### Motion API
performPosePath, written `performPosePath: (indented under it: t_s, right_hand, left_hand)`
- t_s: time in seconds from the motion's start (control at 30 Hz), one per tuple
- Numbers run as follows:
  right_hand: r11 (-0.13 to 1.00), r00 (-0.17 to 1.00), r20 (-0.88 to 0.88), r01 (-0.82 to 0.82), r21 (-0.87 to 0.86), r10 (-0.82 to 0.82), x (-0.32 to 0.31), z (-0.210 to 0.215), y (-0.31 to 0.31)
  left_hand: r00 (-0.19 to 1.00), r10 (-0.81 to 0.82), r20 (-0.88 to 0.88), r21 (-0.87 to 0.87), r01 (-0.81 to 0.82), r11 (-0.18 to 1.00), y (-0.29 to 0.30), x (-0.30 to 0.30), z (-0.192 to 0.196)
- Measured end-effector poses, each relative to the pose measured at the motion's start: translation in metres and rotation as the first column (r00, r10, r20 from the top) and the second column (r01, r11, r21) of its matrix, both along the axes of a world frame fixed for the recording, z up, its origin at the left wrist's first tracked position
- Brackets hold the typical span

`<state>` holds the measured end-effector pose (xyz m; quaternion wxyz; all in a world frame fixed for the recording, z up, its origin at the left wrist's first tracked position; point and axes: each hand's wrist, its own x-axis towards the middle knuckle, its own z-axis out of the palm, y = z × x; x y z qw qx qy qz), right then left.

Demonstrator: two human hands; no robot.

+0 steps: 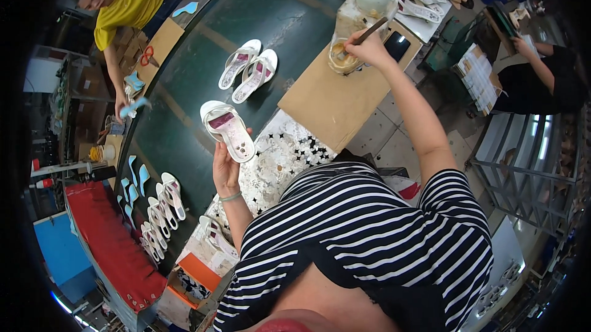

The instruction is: The recorder uses a brush to apply glue or adhesive to the inside and straps of white high-heeled sandals in a factory setting.

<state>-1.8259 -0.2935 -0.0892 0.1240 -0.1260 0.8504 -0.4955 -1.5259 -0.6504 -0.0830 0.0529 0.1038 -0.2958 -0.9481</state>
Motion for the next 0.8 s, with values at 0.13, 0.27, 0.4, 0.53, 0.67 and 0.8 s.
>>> performPosePath:
  t_s: [0.13,0.27,0.4,0.53,0.67,0.8]
  right_hand:
    - [0.994,0.990,-0.140,-0.014,0.111,0.030,-0.005,-0.029,0.002]
    - [0.936,0.992,0.058,0.128,-0.328,-0.115,0.001,0.002,0.011]
    - [0.948,0.996,-0.052,0.057,-0.313,-0.077,0.006,0.005,0.023]
    - [0.925,0.962,0.271,0.091,-0.369,0.013,0.028,0.007,0.017]
    - [0.740,0.961,0.251,0.253,-0.624,-0.118,0.032,0.010,0.028]
    - [0.853,0.945,0.327,0.190,-0.487,-0.024,0.055,-0.016,0.047]
  left_hand:
    - [0.996,-0.042,-0.081,0.105,0.051,0.993,0.008,-0.010,0.002]
    - [0.995,-0.040,-0.096,0.047,0.045,0.998,0.007,-0.006,0.002]
    - [0.999,0.000,-0.049,-0.016,-0.001,1.000,0.007,-0.007,0.000]
    - [0.999,0.042,0.021,-0.017,-0.041,0.999,0.007,-0.010,-0.010]
    - [0.998,0.066,0.024,-0.073,-0.064,0.995,0.001,-0.009,-0.023]
    - [0.998,0.052,0.033,-0.130,-0.047,0.990,0.000,-0.012,-0.021]
